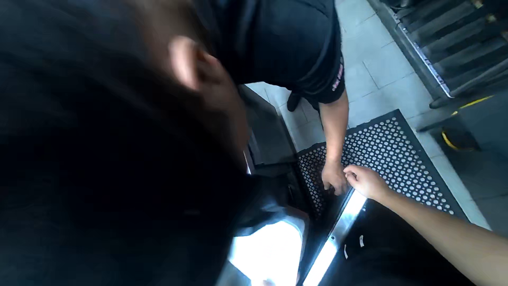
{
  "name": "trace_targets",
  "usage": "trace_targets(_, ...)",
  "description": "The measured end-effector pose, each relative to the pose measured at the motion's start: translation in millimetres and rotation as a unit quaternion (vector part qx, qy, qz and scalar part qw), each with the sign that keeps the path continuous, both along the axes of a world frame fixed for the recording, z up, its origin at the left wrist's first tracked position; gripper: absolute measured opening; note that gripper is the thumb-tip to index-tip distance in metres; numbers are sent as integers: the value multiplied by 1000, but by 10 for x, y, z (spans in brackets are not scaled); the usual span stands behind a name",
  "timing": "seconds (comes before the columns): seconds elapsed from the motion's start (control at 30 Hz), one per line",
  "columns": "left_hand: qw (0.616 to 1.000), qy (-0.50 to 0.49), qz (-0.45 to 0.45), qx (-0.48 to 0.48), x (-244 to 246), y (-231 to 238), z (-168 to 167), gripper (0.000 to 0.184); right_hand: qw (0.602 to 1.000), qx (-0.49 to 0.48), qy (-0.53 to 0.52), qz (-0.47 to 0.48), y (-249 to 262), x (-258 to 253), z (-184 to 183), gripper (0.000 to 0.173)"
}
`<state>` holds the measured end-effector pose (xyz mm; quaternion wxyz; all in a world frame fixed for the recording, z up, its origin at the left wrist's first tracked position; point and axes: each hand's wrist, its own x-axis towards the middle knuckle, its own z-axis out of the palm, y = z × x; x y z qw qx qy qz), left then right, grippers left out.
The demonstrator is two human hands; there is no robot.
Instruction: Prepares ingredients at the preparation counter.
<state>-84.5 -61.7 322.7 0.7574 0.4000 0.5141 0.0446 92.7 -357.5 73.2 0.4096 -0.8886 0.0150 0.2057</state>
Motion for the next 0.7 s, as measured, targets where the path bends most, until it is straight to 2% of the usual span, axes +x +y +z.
trace_targets(0.07,999,36,14,33,270,-196,121,34,1000,4,22,6,-11,22,7,23)
trace_targets(0.13,993,84,37,72,559,-460,353,33,999,1,29,17,-33,21,-67,23)
trace_targets(0.17,993,70,63,69,595,-469,361,33,999,-4,25,22,-42,4,-103,24)
trace_targets(0.23,994,-13,96,40,483,-252,106,35,999,-22,-24,23,-58,-39,-19,27)
trace_targets(0.27,994,-35,93,50,466,-183,5,31,998,-39,-38,26,-58,-35,279,29)
trace_targets(0.3,992,-40,101,63,493,-123,-73,22,996,-56,32,61,-82,57,878,34)
trace_targets(0.33,991,-38,114,64,557,-67,-123,16,962,-62,220,148,-134,338,1656,42)
trace_targets(0.37,990,-24,129,56,656,-26,-128,13,950,-55,271,142,-102,469,2057,43)
trace_targets(0.4,988,-12,147,49,759,11,-118,11,953,-57,269,127,-70,487,2243,43)
trace_targets(0.47,980,7,194,53,947,78,-109,11,973,-56,190,117,-81,324,2266,43)
trace_targets(0.53,972,-14,230,38,1082,184,-139,26,999,8,-34,30,-109,-11,1855,41)
trace_targets(0.6,966,-21,253,35,1202,265,-145,36,991,19,120,52,-177,89,2199,47)
trace_targets(0.63,964,-24,264,34,1253,305,-155,39,988,14,145,48,-187,112,2255,49)
trace_targets(0.7,959,-29,281,34,1323,370,-151,44,994,3,105,32,-213,30,2075,46)
